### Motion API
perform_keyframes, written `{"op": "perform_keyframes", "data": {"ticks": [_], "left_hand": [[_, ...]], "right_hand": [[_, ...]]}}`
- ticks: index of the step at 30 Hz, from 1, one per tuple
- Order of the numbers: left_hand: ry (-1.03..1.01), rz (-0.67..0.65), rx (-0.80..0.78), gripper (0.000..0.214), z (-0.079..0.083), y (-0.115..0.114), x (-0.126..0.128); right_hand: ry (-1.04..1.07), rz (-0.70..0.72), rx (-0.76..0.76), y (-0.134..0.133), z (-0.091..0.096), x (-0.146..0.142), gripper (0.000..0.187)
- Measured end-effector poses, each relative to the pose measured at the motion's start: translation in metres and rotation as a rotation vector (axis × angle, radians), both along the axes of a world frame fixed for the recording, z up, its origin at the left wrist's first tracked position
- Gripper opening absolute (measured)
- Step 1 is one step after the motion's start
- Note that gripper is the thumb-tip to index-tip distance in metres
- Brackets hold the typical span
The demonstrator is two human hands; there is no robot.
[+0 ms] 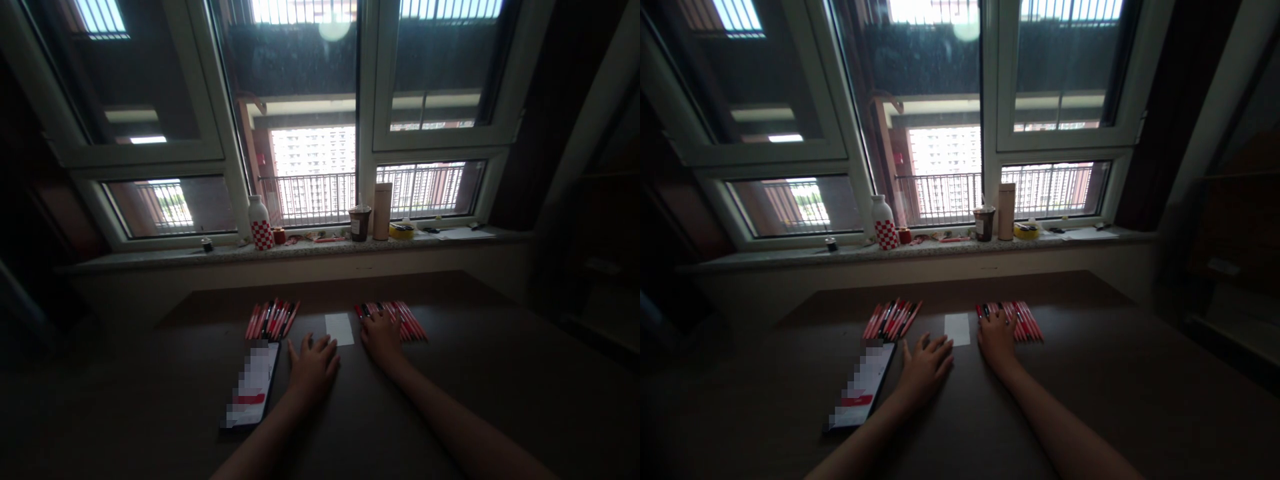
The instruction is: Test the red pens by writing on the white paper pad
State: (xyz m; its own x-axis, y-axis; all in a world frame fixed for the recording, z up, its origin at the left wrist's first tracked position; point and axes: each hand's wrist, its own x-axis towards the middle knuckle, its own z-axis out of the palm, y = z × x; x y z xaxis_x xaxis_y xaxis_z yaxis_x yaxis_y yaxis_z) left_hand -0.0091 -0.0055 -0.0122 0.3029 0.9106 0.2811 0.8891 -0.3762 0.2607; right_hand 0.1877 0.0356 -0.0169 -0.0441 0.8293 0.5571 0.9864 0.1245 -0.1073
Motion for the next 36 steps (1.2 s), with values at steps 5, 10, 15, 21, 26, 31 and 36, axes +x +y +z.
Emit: {"op": "perform_keyframes", "data": {"ticks": [5, 10, 15, 21, 26, 31, 36], "left_hand": [[0.006, 0.004, 0.010, 0.038, -0.0002, -0.0005, 0.0001], [0.047, 0.012, -0.007, 0.039, 0.0003, -0.0002, -0.0002], [0.093, 0.017, -0.014, 0.043, -0.0031, 0.0011, -0.0020], [0.088, 0.018, -0.016, 0.043, -0.0027, 0.0006, -0.0017], [0.086, 0.025, -0.023, 0.043, -0.0013, -0.0001, -0.0009], [0.060, 0.020, -0.018, 0.041, -0.0010, -0.0004, -0.0005], [0.059, 0.021, -0.017, 0.041, -0.0004, -0.0006, -0.0005]], "right_hand": [[-0.011, -0.007, 0.010, -0.0029, 0.0035, -0.0003, 0.015], [-0.001, -0.024, -0.031, -0.0041, 0.0056, -0.0004, 0.016], [-0.016, -0.068, -0.049, -0.0034, 0.0058, -0.0004, 0.017], [-0.031, -0.074, -0.045, -0.0030, 0.0054, 0.0009, 0.018], [-0.027, -0.077, -0.061, -0.0035, 0.0061, 0.0018, 0.017], [-0.020, -0.083, -0.060, -0.0038, 0.0065, 0.0018, 0.017], [-0.036, -0.098, -0.048, -0.0038, 0.0062, 0.0017, 0.017]]}}
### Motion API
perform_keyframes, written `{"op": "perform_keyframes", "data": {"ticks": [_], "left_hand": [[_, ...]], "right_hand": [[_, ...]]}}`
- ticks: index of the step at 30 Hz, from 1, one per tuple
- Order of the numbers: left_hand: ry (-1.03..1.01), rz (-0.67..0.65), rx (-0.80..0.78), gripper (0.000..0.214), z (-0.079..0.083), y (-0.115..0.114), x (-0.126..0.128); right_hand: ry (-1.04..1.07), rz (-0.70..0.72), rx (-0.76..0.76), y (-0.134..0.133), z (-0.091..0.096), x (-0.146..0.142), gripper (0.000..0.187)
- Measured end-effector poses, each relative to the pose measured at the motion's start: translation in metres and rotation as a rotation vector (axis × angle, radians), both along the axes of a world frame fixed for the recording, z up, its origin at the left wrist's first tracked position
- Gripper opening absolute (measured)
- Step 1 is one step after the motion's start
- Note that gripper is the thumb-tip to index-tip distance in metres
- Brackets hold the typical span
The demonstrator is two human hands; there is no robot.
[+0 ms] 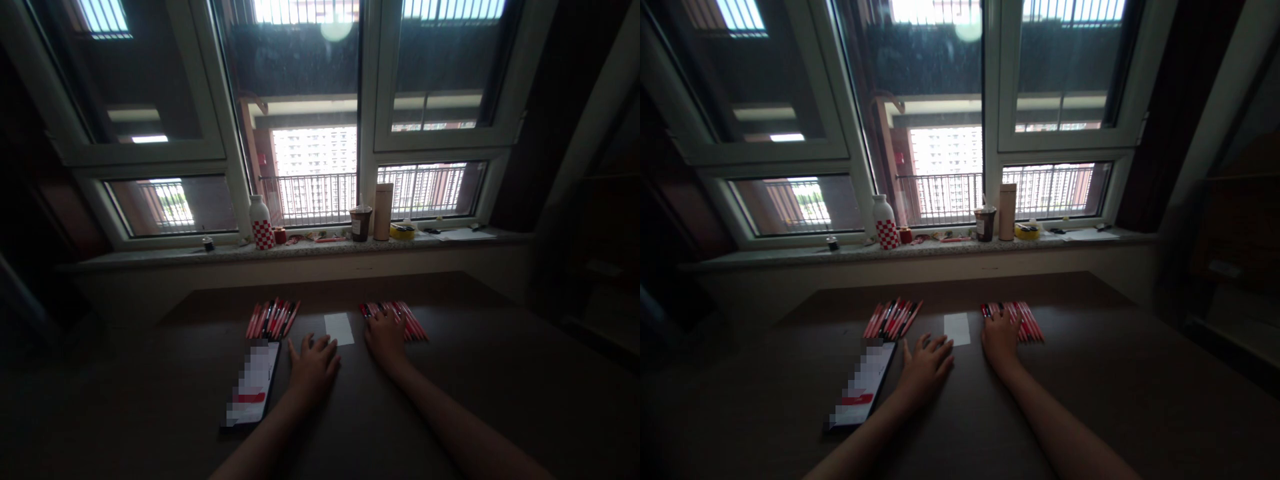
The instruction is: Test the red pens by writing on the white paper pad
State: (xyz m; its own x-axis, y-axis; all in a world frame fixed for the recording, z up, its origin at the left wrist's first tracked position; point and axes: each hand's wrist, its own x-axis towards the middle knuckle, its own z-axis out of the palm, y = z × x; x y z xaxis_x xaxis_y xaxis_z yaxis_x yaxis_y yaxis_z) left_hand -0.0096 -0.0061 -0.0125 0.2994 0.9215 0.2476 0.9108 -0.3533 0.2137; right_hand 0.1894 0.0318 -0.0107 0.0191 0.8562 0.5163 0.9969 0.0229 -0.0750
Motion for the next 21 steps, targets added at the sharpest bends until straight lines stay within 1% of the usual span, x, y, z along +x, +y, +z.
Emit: {"op": "perform_keyframes", "data": {"ticks": [9, 21], "left_hand": [[0.036, 0.006, -0.002, 0.042, 0.0006, -0.0008, -0.0003], [-0.009, 0.009, 0.022, 0.038, 0.0005, -0.0005, -0.0011]], "right_hand": [[-0.013, -0.044, -0.008, -0.0008, 0.0011, 0.0004, 0.019], [-0.001, -0.070, -0.006, -0.0008, 0.0007, 0.0014, 0.021]]}}
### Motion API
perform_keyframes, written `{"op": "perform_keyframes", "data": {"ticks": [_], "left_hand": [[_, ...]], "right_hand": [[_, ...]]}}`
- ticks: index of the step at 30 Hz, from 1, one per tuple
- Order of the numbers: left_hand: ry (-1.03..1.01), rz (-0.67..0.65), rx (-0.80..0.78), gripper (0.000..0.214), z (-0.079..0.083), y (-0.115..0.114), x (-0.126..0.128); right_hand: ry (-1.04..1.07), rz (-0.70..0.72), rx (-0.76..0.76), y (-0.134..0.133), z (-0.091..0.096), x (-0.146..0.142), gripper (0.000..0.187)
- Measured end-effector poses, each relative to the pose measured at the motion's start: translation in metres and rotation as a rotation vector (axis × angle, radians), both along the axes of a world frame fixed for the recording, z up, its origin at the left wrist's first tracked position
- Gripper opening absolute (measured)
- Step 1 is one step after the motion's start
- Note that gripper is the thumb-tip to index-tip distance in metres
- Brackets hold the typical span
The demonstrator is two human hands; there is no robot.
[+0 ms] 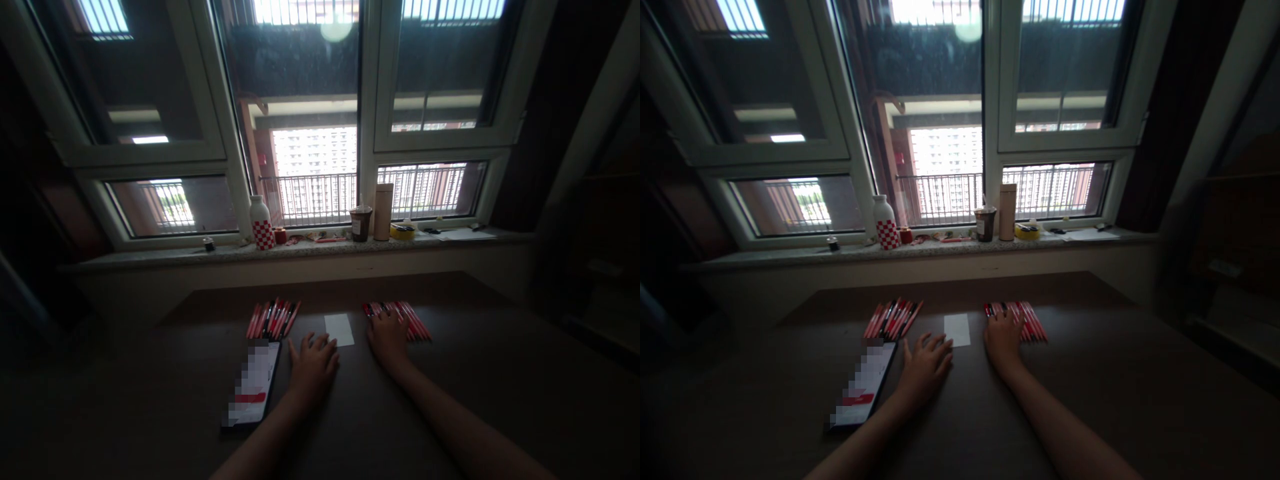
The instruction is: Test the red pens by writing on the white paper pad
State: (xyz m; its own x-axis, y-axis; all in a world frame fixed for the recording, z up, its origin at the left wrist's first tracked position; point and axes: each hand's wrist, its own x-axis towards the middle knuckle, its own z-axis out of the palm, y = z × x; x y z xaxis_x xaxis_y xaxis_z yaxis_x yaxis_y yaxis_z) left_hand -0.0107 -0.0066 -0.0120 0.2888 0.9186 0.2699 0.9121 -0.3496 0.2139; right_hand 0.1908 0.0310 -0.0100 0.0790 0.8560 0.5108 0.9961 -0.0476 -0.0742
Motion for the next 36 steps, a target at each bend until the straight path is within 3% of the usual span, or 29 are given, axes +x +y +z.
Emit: {"op": "perform_keyframes", "data": {"ticks": [9, 15, 19, 30, 36], "left_hand": [[-0.010, 0.042, 0.032, 0.038, 0.004, -0.002, 0.002], [-0.005, 0.077, 0.061, 0.036, 0.003, -0.003, 0.002], [0.002, 0.089, 0.080, 0.034, 0.001, -0.003, 0.002], [0.034, 0.121, 0.114, 0.034, 0.001, -0.001, 0.002], [0.086, 0.231, 0.178, 0.040, 0.004, 0.002, 0.004]], "right_hand": [[0.048, 0.080, 0.074, 0.002, -0.003, -0.001, 0.018], [0.187, 0.515, 0.089, -0.001, -0.004, -0.009, 0.025], [0.189, 0.697, 0.030, -0.006, -0.007, -0.014, 0.024], [0.149, 0.776, -0.048, -0.006, -0.007, -0.016, 0.017], [0.156, 0.792, -0.039, -0.007, -0.008, -0.017, 0.021]]}}
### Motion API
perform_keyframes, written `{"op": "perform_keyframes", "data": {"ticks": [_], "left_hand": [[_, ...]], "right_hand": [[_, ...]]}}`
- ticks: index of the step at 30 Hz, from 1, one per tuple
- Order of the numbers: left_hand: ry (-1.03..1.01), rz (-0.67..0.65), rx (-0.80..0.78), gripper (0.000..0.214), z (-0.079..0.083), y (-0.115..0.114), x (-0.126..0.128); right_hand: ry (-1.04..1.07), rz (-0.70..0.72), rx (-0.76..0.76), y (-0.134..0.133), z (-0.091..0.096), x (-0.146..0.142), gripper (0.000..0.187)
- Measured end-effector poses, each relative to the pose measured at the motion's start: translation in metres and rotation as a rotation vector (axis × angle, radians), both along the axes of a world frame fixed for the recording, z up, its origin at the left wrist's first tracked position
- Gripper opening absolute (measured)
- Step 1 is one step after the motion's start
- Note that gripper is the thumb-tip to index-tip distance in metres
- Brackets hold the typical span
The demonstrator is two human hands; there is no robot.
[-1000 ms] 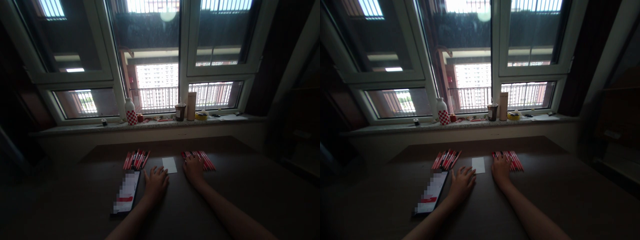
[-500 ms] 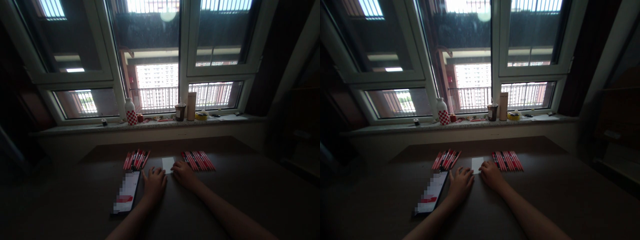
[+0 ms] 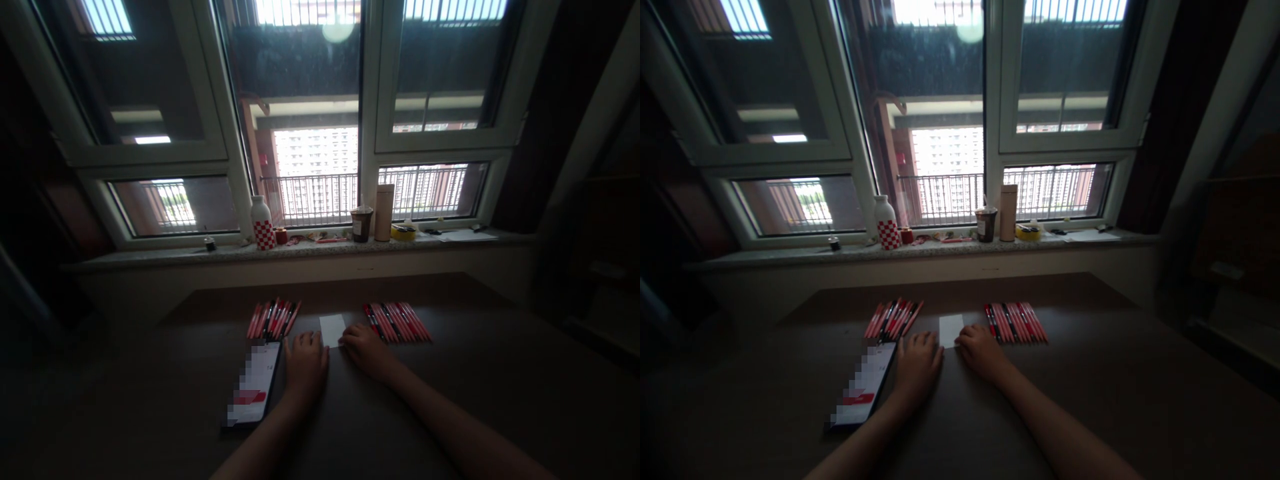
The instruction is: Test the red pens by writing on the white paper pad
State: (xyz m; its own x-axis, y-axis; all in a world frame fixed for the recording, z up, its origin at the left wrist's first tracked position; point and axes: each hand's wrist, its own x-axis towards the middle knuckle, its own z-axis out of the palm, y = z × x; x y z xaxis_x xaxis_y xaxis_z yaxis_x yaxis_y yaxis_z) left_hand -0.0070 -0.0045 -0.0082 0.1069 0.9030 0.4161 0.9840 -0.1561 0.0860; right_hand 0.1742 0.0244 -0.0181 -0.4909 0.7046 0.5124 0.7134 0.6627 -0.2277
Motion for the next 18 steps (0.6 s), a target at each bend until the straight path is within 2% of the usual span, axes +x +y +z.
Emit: {"op": "perform_keyframes", "data": {"ticks": [6, 11, 18], "left_hand": [[0.088, 0.131, 0.100, 0.048, -0.001, 0.007, -0.005], [0.142, 0.259, 0.092, 0.061, -0.009, 0.014, -0.009], [0.137, 0.286, 0.026, 0.069, -0.010, 0.015, -0.008]], "right_hand": [[0.020, -0.065, 0.021, 0.001, 0.000, -0.001, 0.021], [-0.032, -0.061, 0.018, -0.001, 0.002, -0.001, 0.016], [-0.041, -0.051, -0.002, -0.002, 0.005, -0.001, 0.017]]}}
